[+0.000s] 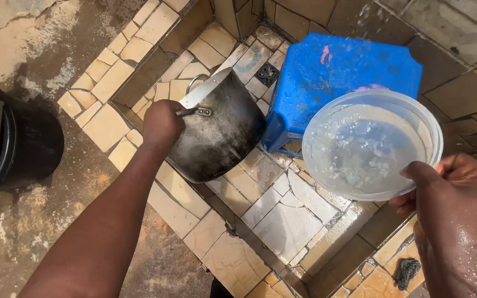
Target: Washing a plastic stool and hands at an outdoor water tap.
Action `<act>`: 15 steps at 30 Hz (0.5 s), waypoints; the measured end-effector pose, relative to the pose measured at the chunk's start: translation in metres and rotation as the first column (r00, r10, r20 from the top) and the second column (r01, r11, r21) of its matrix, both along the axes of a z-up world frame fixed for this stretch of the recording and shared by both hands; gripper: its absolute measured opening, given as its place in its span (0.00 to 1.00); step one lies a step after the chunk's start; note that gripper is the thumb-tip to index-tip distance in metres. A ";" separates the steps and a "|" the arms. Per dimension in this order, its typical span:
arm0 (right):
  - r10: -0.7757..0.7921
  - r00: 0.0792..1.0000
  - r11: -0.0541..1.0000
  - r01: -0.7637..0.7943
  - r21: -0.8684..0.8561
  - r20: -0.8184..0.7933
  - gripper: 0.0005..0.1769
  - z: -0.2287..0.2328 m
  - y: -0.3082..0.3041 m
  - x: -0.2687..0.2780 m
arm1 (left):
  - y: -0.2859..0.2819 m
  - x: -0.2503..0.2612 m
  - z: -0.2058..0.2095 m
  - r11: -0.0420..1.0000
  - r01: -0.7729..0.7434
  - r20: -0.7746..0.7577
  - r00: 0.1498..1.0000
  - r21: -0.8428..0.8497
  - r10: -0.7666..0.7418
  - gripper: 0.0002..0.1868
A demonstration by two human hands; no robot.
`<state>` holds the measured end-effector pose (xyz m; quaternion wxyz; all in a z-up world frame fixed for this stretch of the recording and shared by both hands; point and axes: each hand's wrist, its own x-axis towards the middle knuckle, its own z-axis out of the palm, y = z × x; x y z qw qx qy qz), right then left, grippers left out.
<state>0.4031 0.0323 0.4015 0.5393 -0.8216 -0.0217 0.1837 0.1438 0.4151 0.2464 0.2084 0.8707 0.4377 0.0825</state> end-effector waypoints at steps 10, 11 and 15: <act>0.166 0.985 0.986 -0.167 -0.019 -0.052 0.15 0.039 0.082 -0.047 | 0.059 -0.023 -0.035 0.888 -0.384 -0.001 0.918 -0.252 0.397 0.19; 0.171 0.984 0.985 -0.172 -0.014 -0.044 0.15 0.042 0.091 -0.048 | 0.053 -0.015 -0.028 0.888 -0.386 0.008 0.916 -0.250 0.401 0.19; 0.218 0.976 0.974 -0.217 -0.064 0.010 0.17 0.054 0.131 -0.061 | 0.037 -0.002 -0.018 0.716 -0.507 0.043 0.802 -0.480 0.596 0.17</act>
